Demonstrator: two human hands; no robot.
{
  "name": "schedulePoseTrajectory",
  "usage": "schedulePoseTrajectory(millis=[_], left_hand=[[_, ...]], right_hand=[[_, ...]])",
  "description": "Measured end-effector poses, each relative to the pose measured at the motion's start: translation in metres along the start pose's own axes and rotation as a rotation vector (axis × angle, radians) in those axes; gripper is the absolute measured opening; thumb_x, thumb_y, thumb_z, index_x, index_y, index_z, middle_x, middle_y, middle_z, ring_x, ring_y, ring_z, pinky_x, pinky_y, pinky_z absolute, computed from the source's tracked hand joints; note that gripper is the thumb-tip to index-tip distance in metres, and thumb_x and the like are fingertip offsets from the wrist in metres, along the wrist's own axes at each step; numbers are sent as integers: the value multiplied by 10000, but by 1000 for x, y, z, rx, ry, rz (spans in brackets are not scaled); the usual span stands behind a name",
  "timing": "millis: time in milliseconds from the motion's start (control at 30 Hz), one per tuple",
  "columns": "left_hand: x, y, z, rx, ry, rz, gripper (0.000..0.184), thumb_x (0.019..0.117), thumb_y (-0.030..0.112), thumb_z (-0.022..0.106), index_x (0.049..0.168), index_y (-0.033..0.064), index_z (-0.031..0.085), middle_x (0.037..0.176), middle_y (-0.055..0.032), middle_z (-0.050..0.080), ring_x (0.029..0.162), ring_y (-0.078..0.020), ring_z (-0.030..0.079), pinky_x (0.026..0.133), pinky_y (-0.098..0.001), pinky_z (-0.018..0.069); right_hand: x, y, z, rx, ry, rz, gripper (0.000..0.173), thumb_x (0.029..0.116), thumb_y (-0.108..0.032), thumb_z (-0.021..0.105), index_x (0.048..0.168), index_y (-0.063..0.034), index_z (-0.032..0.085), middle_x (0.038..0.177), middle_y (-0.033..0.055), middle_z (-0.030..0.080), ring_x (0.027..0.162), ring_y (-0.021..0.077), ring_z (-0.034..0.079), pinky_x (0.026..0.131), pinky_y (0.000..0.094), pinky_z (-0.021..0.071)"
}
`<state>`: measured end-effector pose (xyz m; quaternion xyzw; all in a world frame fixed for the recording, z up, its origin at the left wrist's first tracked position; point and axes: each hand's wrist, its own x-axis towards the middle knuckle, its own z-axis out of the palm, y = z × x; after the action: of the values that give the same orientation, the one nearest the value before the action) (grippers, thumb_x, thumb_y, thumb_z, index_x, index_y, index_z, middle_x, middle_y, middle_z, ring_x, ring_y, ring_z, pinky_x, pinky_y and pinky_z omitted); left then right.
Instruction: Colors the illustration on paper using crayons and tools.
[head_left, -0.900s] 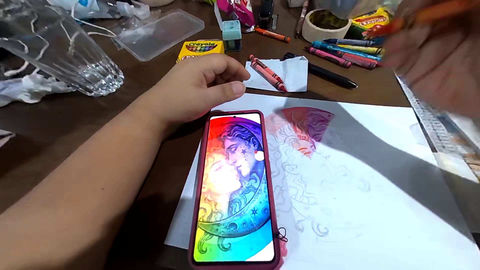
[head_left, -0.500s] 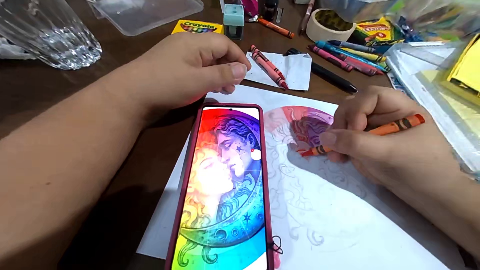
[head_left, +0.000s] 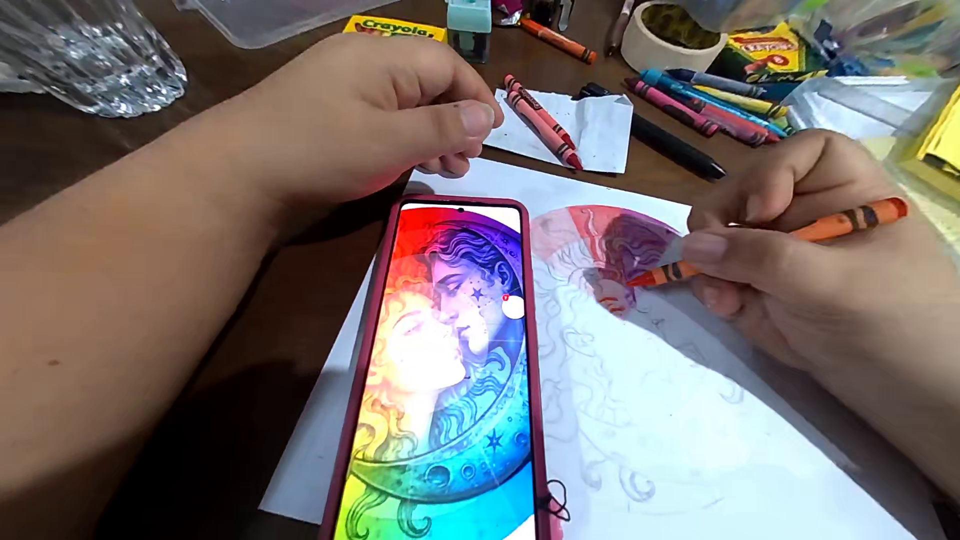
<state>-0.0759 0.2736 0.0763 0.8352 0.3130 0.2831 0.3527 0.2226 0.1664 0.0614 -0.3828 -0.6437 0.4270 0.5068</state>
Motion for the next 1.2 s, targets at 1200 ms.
schedulePoseTrajectory(millis=[1200], left_hand=[[1,-4,-3,-44,-16,-18,215,1050,291,489,1125,179,656,998,129,694,944,-15,692,840,-222,600]], right_hand=[[10,8,-15,91,-106,60,317,825,37,745,775,-203,544,696,-86,624,551,6,623,501,175,587]])
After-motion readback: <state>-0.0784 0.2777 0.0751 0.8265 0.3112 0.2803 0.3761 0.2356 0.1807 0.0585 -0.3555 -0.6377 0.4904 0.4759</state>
